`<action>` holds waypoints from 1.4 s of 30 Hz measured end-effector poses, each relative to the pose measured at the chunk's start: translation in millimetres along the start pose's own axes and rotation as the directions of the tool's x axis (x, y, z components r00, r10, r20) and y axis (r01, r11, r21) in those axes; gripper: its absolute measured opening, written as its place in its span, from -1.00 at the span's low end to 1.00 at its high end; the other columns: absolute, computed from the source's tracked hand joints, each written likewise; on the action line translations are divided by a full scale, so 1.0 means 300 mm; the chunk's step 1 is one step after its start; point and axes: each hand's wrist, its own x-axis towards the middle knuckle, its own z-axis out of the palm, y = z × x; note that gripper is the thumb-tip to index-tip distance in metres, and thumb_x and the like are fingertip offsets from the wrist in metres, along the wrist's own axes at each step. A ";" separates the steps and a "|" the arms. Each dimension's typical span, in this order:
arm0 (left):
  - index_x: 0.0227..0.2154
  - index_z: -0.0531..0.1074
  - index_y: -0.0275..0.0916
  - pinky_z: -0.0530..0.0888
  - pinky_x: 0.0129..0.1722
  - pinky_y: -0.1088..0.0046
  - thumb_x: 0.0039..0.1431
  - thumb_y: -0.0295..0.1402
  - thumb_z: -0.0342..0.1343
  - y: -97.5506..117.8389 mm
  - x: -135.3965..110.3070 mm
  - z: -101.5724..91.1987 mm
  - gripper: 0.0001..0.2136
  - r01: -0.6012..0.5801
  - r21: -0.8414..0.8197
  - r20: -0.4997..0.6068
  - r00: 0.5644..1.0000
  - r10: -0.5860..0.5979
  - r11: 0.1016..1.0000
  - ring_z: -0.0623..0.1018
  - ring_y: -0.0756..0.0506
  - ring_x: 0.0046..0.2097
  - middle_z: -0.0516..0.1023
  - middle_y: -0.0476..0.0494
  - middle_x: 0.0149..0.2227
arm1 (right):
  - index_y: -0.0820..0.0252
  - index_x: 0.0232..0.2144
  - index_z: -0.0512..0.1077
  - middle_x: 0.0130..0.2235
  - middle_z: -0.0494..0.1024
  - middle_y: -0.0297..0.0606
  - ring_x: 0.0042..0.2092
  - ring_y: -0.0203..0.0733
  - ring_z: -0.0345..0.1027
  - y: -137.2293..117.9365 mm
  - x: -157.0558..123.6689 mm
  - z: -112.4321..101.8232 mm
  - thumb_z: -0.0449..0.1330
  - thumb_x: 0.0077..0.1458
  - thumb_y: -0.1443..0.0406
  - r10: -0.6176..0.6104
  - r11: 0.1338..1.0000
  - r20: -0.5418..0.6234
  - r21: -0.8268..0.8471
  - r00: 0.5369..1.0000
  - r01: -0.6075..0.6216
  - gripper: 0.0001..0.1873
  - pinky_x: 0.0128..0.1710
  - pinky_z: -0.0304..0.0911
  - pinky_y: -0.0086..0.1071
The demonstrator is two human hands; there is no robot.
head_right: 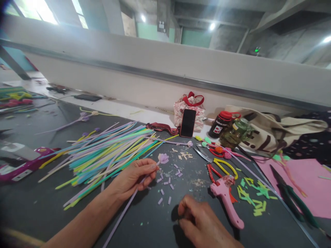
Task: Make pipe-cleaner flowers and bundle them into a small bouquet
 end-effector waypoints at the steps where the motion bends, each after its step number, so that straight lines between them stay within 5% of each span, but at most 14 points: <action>1: -0.56 0.38 -0.33 0.06 -0.81 0.72 -0.15 -0.34 0.20 0.000 -0.001 0.001 -0.84 0.000 0.001 0.003 1.000 0.000 1.000 0.26 0.17 -0.72 0.38 0.04 -0.66 | 0.14 -0.45 0.24 -0.55 0.30 -0.48 -0.51 -0.38 0.15 -0.001 0.002 -0.006 -0.03 -0.02 0.42 -0.020 1.000 0.008 -0.019 1.000 0.020 -0.89 -0.52 0.01 -0.53; 6: -0.59 0.34 -0.33 -0.10 -0.80 0.74 -0.14 -0.37 0.18 -0.002 -0.002 0.003 -0.85 0.023 0.029 0.003 1.000 -0.023 0.999 0.14 0.22 -0.73 0.33 0.06 -0.67 | 0.12 -0.40 0.36 -0.50 0.38 -0.42 -0.45 -0.33 0.24 -0.004 0.064 -0.069 -0.02 0.06 0.32 -0.036 0.993 -0.056 -0.115 0.998 0.029 -0.85 -0.47 0.06 -0.49; 10: -0.58 0.34 -0.32 -0.11 -0.78 0.73 -0.11 -0.35 0.17 -0.011 0.003 0.002 -0.85 0.010 0.026 0.002 1.000 -0.010 1.000 0.13 0.21 -0.72 0.34 0.06 -0.66 | 0.19 -0.49 0.31 -0.62 0.28 -0.46 -0.63 -0.41 0.13 0.002 0.142 -0.146 0.04 0.04 0.22 0.080 0.973 -0.031 0.220 0.996 -0.071 -0.83 -0.65 -0.02 -0.54; 15: -0.55 0.34 -0.31 -0.08 -0.79 0.72 -0.05 -0.34 0.14 -0.021 0.004 0.004 -0.85 -0.041 -0.053 0.037 0.998 0.043 0.998 0.16 0.22 -0.71 0.45 -0.01 -0.54 | 0.22 -0.30 0.37 -0.59 0.35 -0.43 -0.67 -0.48 0.11 -0.010 0.183 -0.180 0.08 0.05 0.16 0.087 0.748 0.064 0.655 0.994 -0.107 -0.75 -0.71 -0.14 -0.57; 21: -0.51 0.38 -0.32 -0.03 -0.81 0.72 -0.11 -0.37 0.19 -0.017 0.005 0.004 -0.86 -0.023 -0.167 0.023 0.999 0.028 0.986 0.32 0.19 -0.65 0.51 -0.09 -0.43 | 0.25 -0.27 0.39 -0.62 0.33 -0.41 -0.69 -0.48 0.09 -0.059 0.211 -0.150 0.02 0.12 0.17 0.008 0.610 0.090 0.789 0.996 -0.076 -0.72 -0.75 -0.17 -0.57; 27: -0.55 0.39 -0.33 0.07 -0.79 0.73 -0.13 -0.33 0.21 -0.022 0.010 -0.002 -0.83 -0.012 -0.131 0.107 0.994 0.026 0.991 0.44 0.09 -0.57 0.50 -0.09 -0.56 | 0.26 -0.35 0.37 -0.63 0.37 -0.40 -0.70 -0.50 0.10 -0.117 0.245 -0.138 0.03 0.11 0.16 -0.043 0.649 0.161 0.755 0.986 -0.094 -0.73 -0.73 -0.18 -0.57; 31: -0.57 0.37 -0.34 0.13 -0.78 0.72 -0.10 -0.31 0.19 -0.028 0.010 -0.002 -0.81 -0.022 -0.037 0.092 0.995 0.025 0.999 0.36 0.13 -0.66 0.51 -0.10 -0.56 | 0.24 -0.46 0.33 -0.61 0.39 -0.41 -0.71 -0.51 0.12 -0.147 0.243 -0.133 0.04 0.10 0.16 -0.038 0.703 0.163 0.705 0.986 -0.090 -0.74 -0.72 -0.18 -0.57; 34: -0.57 0.39 -0.35 0.14 -0.75 0.72 -0.08 -0.32 0.18 -0.028 0.011 -0.004 -0.82 -0.039 -0.019 0.090 0.995 0.041 0.999 0.30 0.17 -0.69 0.47 -0.05 -0.60 | 0.24 -0.35 0.36 -0.61 0.38 -0.43 -0.69 -0.49 0.11 -0.150 0.225 -0.132 0.04 0.09 0.19 -0.032 0.707 0.148 0.703 0.988 -0.083 -0.78 -0.70 -0.12 -0.56; 39: -0.59 0.39 -0.36 0.16 -0.73 0.73 -0.14 -0.37 0.21 -0.016 0.014 -0.011 -0.85 -0.029 -0.132 0.032 0.999 0.034 0.991 0.31 0.17 -0.65 0.43 -0.03 -0.59 | 0.25 -0.23 0.36 -0.58 0.37 -0.43 -0.66 -0.47 0.12 -0.046 0.199 -0.168 0.10 0.01 0.19 0.109 0.775 0.070 0.619 0.992 -0.129 -0.70 -0.69 -0.13 -0.54; 42: -0.56 0.39 -0.35 0.18 -0.73 0.73 -0.13 -0.39 0.20 -0.008 0.012 -0.014 -0.87 -0.060 -0.197 -0.028 0.998 0.056 0.979 0.37 0.13 -0.58 0.44 -0.05 -0.53 | 0.23 -0.28 0.36 -0.57 0.34 -0.45 -0.67 -0.47 0.10 0.057 0.209 -0.227 0.12 -0.05 0.19 0.241 0.849 -0.117 0.506 0.964 -0.151 -0.72 -0.71 -0.15 -0.54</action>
